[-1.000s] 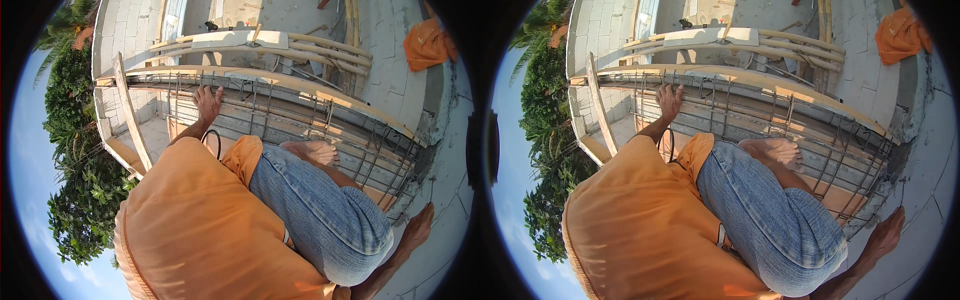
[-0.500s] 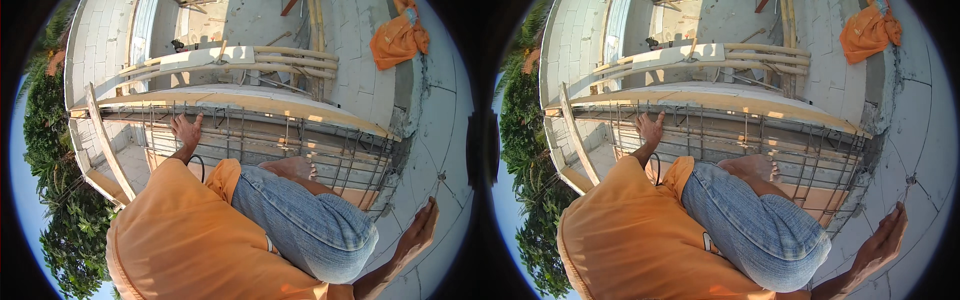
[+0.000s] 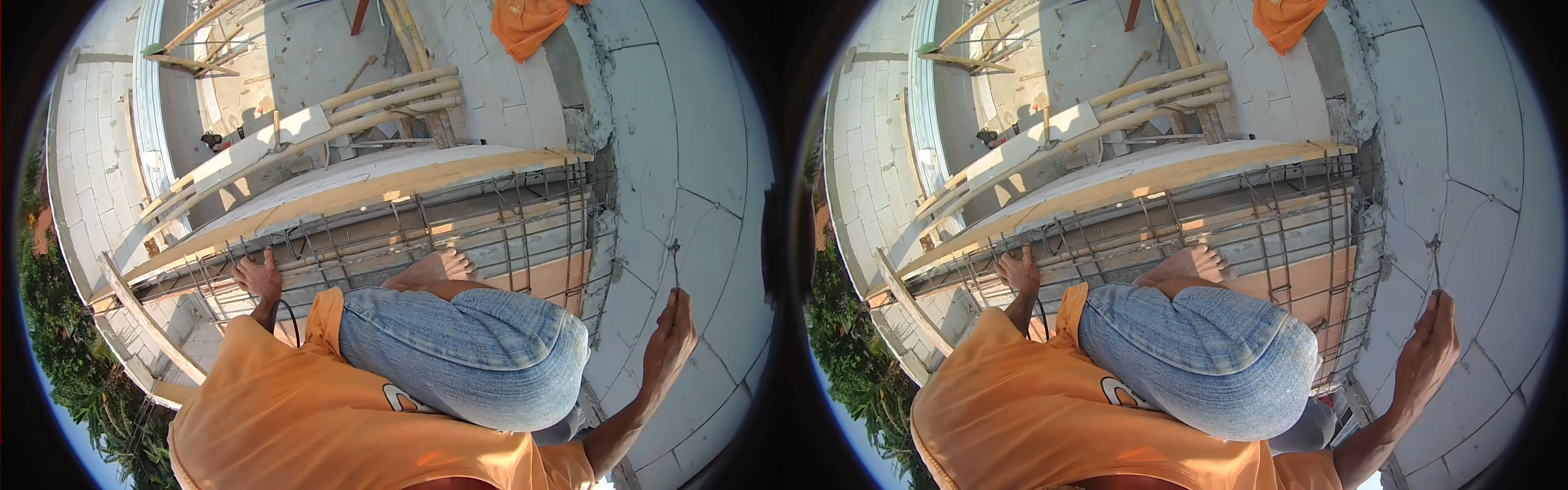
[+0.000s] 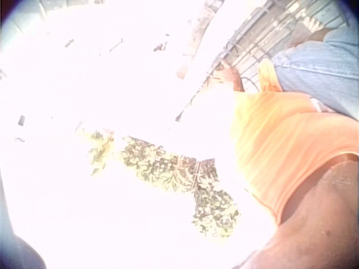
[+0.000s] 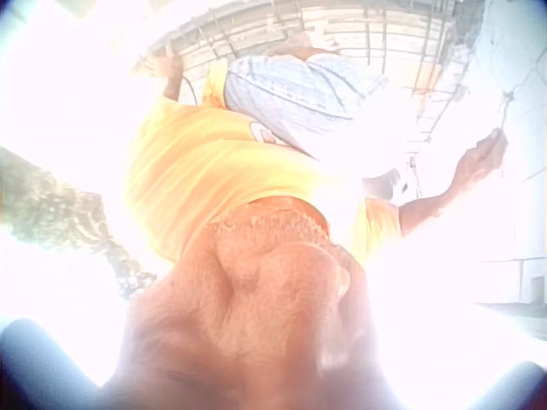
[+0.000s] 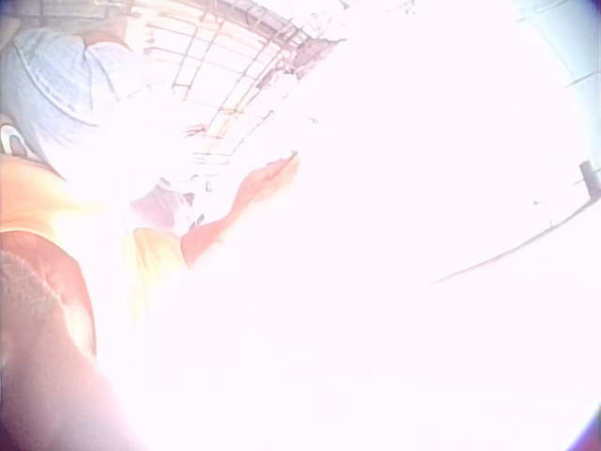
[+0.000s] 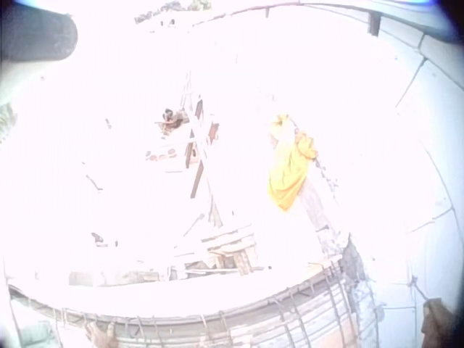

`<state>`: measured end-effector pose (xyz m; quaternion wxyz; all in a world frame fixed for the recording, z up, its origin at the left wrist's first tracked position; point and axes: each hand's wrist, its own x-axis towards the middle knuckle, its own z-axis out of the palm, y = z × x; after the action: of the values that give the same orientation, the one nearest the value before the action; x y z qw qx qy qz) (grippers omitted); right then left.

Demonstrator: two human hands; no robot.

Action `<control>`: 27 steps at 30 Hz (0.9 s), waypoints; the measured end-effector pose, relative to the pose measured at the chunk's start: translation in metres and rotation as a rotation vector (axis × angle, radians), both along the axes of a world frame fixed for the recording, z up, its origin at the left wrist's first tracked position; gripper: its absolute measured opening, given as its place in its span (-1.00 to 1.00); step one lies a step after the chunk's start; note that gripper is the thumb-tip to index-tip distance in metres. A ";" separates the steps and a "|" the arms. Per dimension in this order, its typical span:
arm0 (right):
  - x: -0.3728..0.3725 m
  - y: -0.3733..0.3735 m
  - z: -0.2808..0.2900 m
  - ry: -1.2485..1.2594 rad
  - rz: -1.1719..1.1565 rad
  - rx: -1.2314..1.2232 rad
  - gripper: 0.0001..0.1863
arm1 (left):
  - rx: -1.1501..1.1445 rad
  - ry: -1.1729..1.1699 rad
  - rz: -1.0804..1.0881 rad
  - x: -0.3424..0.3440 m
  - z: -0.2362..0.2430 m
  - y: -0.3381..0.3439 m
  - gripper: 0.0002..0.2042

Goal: The person prepares a section for concrete pouring by positioning a rebar mesh over wooden forms and using pliers to secure the steel components. The person uses their hands to lift, slide, and align the metal grid and wooden supports at the edge of the construction area.

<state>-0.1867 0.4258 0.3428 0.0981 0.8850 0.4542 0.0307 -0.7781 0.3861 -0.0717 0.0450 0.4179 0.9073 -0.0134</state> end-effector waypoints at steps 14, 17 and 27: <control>0.090 -0.153 -0.323 0.285 -0.103 0.080 -0.85 | -0.058 0.122 -0.068 -0.008 -0.006 -0.004 -0.46; 0.104 -0.216 -0.371 0.231 -0.016 0.294 -0.84 | -0.072 0.090 -0.035 -0.004 -0.005 -0.001 -0.44; 0.108 -0.182 -0.366 0.314 -0.664 0.527 -0.82 | -0.228 -0.001 -0.051 0.002 -0.004 0.009 -0.36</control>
<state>-0.0788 0.2433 -0.0232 -0.1962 0.9714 0.1317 -0.0226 -0.7757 0.3952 -0.0754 0.0925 0.4330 0.8889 -0.1176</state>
